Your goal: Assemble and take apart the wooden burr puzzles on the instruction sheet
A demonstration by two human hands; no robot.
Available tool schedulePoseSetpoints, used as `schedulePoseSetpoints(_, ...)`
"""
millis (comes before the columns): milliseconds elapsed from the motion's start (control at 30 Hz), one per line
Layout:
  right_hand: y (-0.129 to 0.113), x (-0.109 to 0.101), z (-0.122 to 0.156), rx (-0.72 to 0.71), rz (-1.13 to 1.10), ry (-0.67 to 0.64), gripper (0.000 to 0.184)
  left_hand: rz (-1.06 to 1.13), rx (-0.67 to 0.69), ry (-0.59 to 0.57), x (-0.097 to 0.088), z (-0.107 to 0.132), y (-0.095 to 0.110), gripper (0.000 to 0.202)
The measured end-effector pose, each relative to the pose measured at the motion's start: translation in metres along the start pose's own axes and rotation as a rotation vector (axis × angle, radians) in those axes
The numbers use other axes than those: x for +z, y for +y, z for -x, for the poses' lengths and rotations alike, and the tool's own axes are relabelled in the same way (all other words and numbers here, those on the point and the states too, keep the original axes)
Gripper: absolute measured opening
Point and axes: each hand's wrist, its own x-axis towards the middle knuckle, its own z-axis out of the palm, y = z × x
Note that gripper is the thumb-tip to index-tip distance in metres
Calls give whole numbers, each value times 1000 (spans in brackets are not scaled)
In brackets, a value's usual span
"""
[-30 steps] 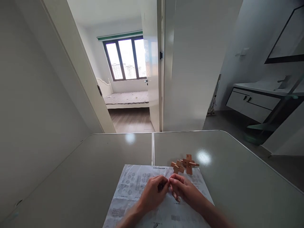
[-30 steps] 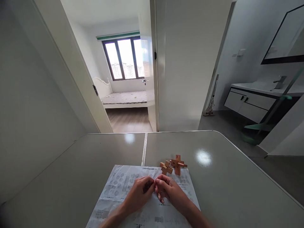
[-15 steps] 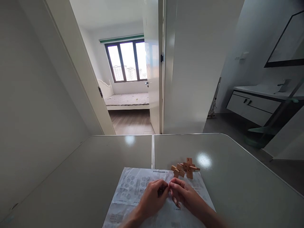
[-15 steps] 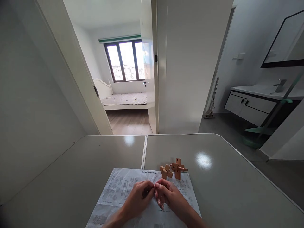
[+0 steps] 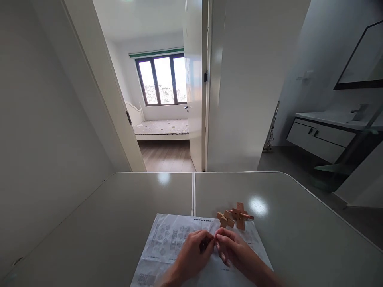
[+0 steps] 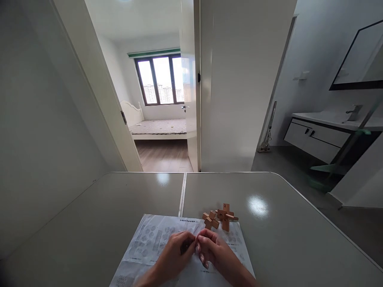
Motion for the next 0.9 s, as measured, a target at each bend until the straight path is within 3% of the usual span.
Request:
schedulePoseSetpoints(300, -7, -4, 3, 97, -146, 131, 34, 0, -14, -5, 0, 1, -1, 17)
schedulePoseSetpoints(700, -5, -8, 2, 62, -127, 115, 36, 6, -7, -7, -1, 1, 0, 16)
schedulePoseSetpoints(900, -6, -7, 3, 56, -175, 126, 28, -8, -9, -6, 0, 1, 0, 15)
